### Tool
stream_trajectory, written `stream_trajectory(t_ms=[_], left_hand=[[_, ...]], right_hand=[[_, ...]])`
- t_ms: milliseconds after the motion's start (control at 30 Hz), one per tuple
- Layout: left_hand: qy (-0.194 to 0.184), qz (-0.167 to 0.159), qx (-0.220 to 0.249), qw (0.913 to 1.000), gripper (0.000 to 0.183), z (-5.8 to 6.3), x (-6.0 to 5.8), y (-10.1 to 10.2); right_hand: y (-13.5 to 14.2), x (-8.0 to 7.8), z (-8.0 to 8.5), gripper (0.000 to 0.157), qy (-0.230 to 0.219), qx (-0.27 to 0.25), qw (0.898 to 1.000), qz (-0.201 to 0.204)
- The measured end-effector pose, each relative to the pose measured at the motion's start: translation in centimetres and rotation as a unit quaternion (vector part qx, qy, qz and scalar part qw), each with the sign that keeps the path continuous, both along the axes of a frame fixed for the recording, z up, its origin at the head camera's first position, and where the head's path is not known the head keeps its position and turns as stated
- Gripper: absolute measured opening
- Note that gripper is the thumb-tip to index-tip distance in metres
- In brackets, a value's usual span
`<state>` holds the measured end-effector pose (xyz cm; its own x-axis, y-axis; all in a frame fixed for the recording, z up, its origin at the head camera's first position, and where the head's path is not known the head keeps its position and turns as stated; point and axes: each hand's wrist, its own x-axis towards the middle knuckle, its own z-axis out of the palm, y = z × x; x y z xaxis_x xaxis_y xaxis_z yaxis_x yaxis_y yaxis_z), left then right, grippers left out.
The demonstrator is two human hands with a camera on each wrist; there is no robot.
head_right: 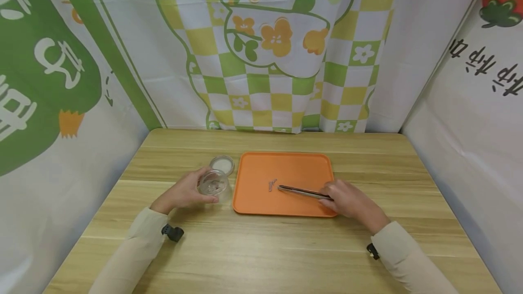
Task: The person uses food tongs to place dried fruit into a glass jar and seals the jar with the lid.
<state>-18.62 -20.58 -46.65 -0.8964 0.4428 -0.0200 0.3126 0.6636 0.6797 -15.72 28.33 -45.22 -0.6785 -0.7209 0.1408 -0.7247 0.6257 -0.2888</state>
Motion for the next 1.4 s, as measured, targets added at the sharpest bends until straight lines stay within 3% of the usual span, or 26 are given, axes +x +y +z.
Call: stream_trajectory(t_ms=[600,1067,1400], left_hand=[[-0.002,0.004,0.001,1.0000,0.086,0.0,0.0,0.0],[0.000,0.000,0.004,1.0000,0.087,0.1,0.1,0.0],[-0.001,0.001,0.004,1.0000,0.087,0.0,0.0,0.0]], right_hand=[[-0.4,-0.3,1.3,0.004,-0.002,-0.025,1.000,-0.003],[-2.6,-1.2,3.1,0.022,-0.030,-0.029,0.999,0.016],[-4.9,-1.7,4.3,0.019,-0.039,-0.006,0.999,0.024]])
